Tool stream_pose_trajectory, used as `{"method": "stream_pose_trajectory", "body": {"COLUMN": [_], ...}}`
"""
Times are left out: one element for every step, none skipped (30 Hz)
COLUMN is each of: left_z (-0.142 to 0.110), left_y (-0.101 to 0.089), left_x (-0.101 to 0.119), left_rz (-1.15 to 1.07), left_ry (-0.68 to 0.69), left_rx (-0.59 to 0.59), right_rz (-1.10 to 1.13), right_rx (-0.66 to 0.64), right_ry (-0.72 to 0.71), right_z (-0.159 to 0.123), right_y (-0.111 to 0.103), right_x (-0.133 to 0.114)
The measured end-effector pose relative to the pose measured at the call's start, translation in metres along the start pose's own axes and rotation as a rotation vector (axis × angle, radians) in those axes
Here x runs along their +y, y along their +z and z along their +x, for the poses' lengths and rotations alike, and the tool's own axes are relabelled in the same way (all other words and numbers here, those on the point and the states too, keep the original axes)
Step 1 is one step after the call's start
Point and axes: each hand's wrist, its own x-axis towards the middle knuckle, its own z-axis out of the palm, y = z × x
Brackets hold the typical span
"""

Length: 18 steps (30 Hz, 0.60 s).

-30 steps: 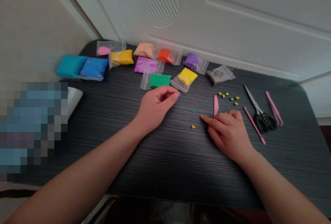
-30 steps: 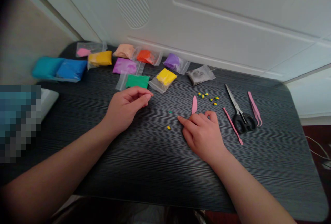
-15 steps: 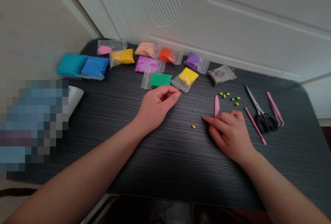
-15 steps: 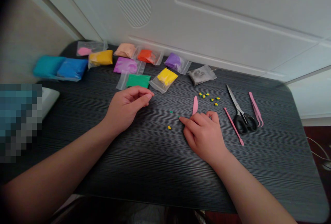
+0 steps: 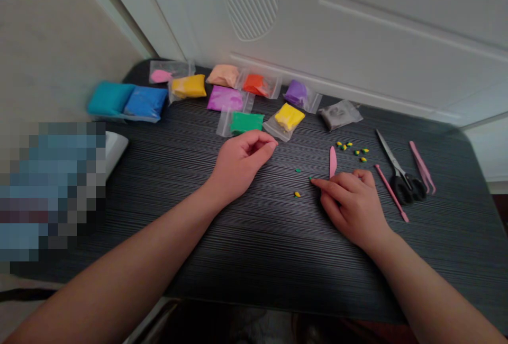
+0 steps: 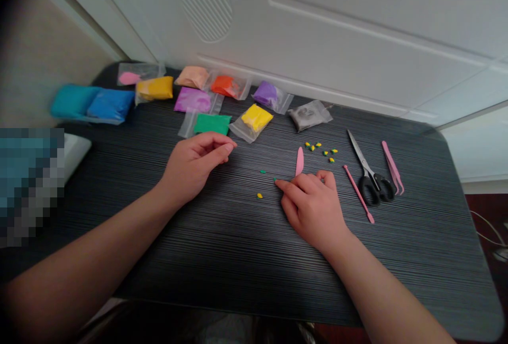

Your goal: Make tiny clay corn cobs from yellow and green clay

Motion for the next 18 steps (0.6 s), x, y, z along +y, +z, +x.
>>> {"method": "stream_pose_trajectory", "body": {"left_z": [0.0001, 0.0001, 0.0000, -0.0001, -0.0002, -0.0003, -0.0004, -0.0004, -0.0004, -0.0003, -0.0001, 0.0000, 0.0003, 0.0005, 0.0007, 0.0009, 0.0010, 0.0011], "left_y": [0.0000, -0.0001, -0.0002, -0.0003, -0.0003, -0.0004, -0.0004, -0.0004, -0.0004, -0.0004, -0.0004, -0.0005, -0.0005, -0.0005, -0.0006, -0.0006, -0.0007, -0.0007], "left_x": [0.0001, 0.0001, 0.0001, 0.0000, -0.0003, -0.0007, -0.0011, -0.0015, -0.0019, -0.0023, -0.0025, -0.0026, -0.0027, -0.0027, -0.0027, -0.0026, -0.0025, -0.0023], "left_rz": [0.000, 0.001, 0.001, 0.001, 0.000, -0.001, -0.002, -0.002, -0.002, -0.002, -0.004, -0.007, -0.011, -0.015, -0.018, -0.019, -0.018, -0.016], "left_ry": [-0.001, -0.004, -0.007, -0.009, -0.009, -0.009, -0.009, -0.008, -0.008, -0.010, -0.011, -0.012, -0.015, -0.020, -0.025, -0.027, -0.028, -0.025], "left_rx": [0.000, 0.000, -0.001, -0.002, -0.003, -0.004, -0.005, -0.006, -0.006, -0.007, -0.008, -0.010, -0.012, -0.015, -0.018, -0.023, -0.027, -0.031], "right_rz": [0.005, 0.010, 0.015, 0.019, 0.025, 0.034, 0.044, 0.055, 0.067, 0.080, 0.092, 0.108, 0.126, 0.143, 0.157, 0.167, 0.173, 0.175], "right_rx": [0.005, 0.010, 0.017, 0.025, 0.036, 0.048, 0.062, 0.077, 0.090, 0.101, 0.110, 0.115, 0.122, 0.128, 0.134, 0.141, 0.148, 0.153], "right_ry": [-0.001, -0.002, 0.001, 0.005, 0.011, 0.019, 0.028, 0.038, 0.045, 0.052, 0.060, 0.069, 0.081, 0.096, 0.110, 0.122, 0.132, 0.138], "right_z": [0.0001, 0.0002, 0.0003, 0.0005, 0.0008, 0.0011, 0.0015, 0.0019, 0.0023, 0.0026, 0.0030, 0.0033, 0.0035, 0.0038, 0.0040, 0.0042, 0.0045, 0.0047], "right_y": [0.0003, 0.0006, 0.0009, 0.0011, 0.0012, 0.0013, 0.0015, 0.0016, 0.0018, 0.0020, 0.0022, 0.0024, 0.0025, 0.0027, 0.0028, 0.0030, 0.0032, 0.0034], "right_x": [0.0001, 0.0001, 0.0001, 0.0002, 0.0002, 0.0002, 0.0003, 0.0003, 0.0004, 0.0006, 0.0008, 0.0011, 0.0015, 0.0019, 0.0024, 0.0029, 0.0033, 0.0036]}}
